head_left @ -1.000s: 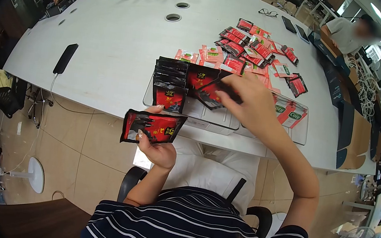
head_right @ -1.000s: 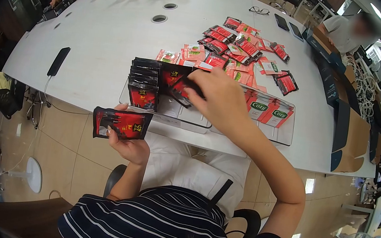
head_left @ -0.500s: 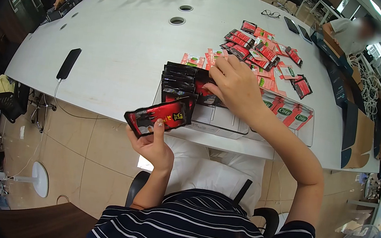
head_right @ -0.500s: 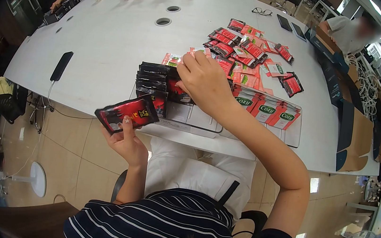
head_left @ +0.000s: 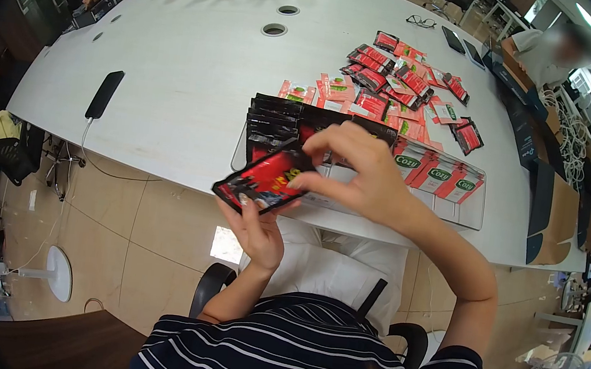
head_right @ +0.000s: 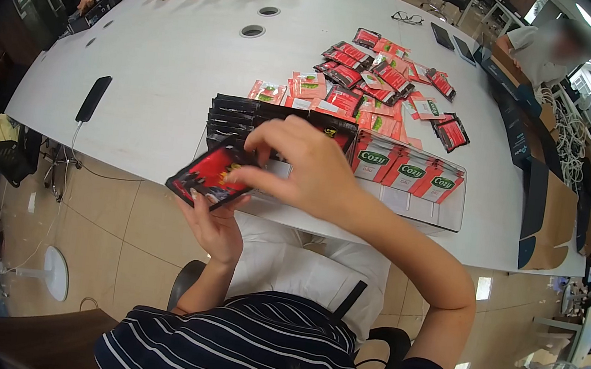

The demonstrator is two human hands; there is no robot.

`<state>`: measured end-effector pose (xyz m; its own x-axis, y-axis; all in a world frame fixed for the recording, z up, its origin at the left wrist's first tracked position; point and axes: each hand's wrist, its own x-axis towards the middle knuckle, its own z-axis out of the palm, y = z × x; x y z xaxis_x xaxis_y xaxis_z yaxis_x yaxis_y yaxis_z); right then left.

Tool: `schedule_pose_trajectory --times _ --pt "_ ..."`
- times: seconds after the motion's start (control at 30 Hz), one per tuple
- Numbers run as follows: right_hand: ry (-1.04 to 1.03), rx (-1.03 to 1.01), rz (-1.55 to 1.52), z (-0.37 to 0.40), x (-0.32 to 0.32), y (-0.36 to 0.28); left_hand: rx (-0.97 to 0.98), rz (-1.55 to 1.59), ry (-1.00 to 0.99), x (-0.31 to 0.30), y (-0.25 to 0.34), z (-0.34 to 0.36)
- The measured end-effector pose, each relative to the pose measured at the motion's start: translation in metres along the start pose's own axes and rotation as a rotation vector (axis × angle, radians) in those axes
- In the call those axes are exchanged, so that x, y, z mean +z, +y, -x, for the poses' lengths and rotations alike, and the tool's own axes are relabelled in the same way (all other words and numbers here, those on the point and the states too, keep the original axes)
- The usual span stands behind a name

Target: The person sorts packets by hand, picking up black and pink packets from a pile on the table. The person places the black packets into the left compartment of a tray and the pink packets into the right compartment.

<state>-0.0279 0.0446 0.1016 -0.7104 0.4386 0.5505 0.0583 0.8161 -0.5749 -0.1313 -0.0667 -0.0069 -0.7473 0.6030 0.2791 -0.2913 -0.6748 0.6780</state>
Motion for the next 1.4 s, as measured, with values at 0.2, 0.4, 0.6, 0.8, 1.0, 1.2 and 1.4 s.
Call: schedule_pose_trajectory --times 0.2,0.4,0.6,0.8,1.0,1.2,1.4 --pt "0.074 0.219 -0.094 0.009 -0.022 -0.006 0.492 -0.416 -0.214 -0.002 -0.012 -0.009" --pt "0.101 0.064 0.448 0.019 -0.036 0.017 0.725 -0.812 -0.179 -0.005 -0.012 -0.041" --pt "-0.065 -0.109 0.704 0.016 -0.003 0.030 0.665 -0.970 -0.170 0.002 -0.021 -0.042" --pt "-0.052 -0.205 0.879 -0.004 0.004 0.038 0.647 -0.889 -0.180 -0.006 -0.025 -0.044" --pt "-0.150 -0.007 0.873 -0.005 0.009 0.043 0.632 -0.892 -0.176 -0.003 -0.024 -0.042" --pt "-0.169 -0.022 0.955 -0.005 0.015 0.046 0.632 -0.894 -0.184 -0.002 -0.024 -0.041" --pt "-0.151 -0.057 0.919 -0.005 0.007 0.041 0.630 -0.915 -0.185 -0.002 -0.024 -0.040"
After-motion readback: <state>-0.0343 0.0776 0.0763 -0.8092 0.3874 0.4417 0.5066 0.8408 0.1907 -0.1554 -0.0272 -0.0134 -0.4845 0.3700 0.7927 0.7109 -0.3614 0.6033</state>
